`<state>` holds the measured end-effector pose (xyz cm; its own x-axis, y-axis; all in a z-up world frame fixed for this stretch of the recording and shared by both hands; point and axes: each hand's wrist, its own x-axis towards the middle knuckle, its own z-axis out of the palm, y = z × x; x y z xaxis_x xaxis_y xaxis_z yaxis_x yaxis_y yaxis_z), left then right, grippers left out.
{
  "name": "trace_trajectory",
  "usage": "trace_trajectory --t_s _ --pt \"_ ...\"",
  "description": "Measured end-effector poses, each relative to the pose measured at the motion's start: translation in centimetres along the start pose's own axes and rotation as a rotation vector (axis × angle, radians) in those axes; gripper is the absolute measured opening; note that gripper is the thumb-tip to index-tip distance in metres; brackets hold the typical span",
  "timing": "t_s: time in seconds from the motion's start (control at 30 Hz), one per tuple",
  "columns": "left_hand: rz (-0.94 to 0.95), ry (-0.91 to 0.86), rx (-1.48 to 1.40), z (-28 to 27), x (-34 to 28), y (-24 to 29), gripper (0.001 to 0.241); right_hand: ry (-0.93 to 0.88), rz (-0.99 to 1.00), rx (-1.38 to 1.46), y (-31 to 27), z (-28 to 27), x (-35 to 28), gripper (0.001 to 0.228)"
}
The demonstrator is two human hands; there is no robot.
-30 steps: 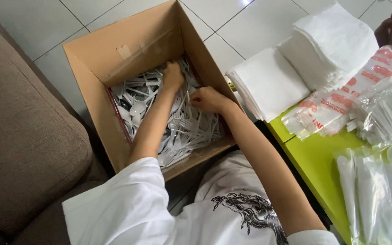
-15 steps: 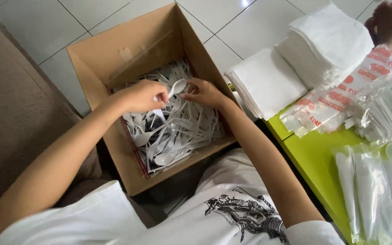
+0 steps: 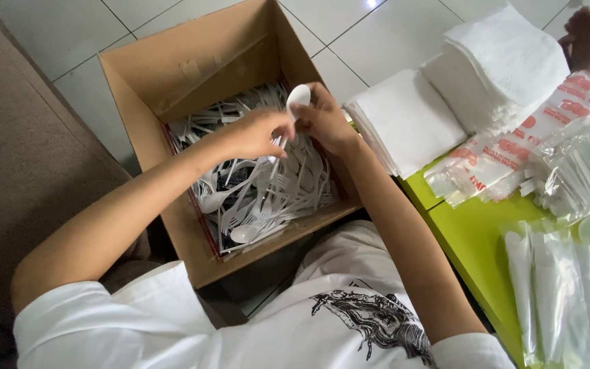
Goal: Wrapping individual plastic spoons and forks in paper napkins and placing them into plastic sleeves.
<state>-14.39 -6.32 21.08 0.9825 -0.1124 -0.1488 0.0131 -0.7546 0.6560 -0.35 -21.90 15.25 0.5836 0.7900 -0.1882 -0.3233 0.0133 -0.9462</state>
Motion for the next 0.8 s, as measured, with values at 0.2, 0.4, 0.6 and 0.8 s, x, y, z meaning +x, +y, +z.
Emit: trace_trajectory --t_s 0.2,0.4,0.6,0.8 --pt "-0.017 0.248 -0.203 0.7 1.0 -1.4 0.059 0.001 -0.069 -0.017 0.0 1.0 -0.5 0.033" --pt "0.067 0.314 -0.252 3.3 1.1 -0.9 0.025 -0.077 -0.073 -0.019 -0.4 1.4 -1.2 0.043" --pt "0.243 0.621 0.041 3.6 0.8 -0.3 0.022 -0.215 -0.150 0.039 -1.9 3.4 -3.4 0.034" --pt "0.332 0.856 0.358 2.1 2.7 -2.6 0.033 -0.450 0.014 0.143 -2.5 2.6 -2.9 0.036"
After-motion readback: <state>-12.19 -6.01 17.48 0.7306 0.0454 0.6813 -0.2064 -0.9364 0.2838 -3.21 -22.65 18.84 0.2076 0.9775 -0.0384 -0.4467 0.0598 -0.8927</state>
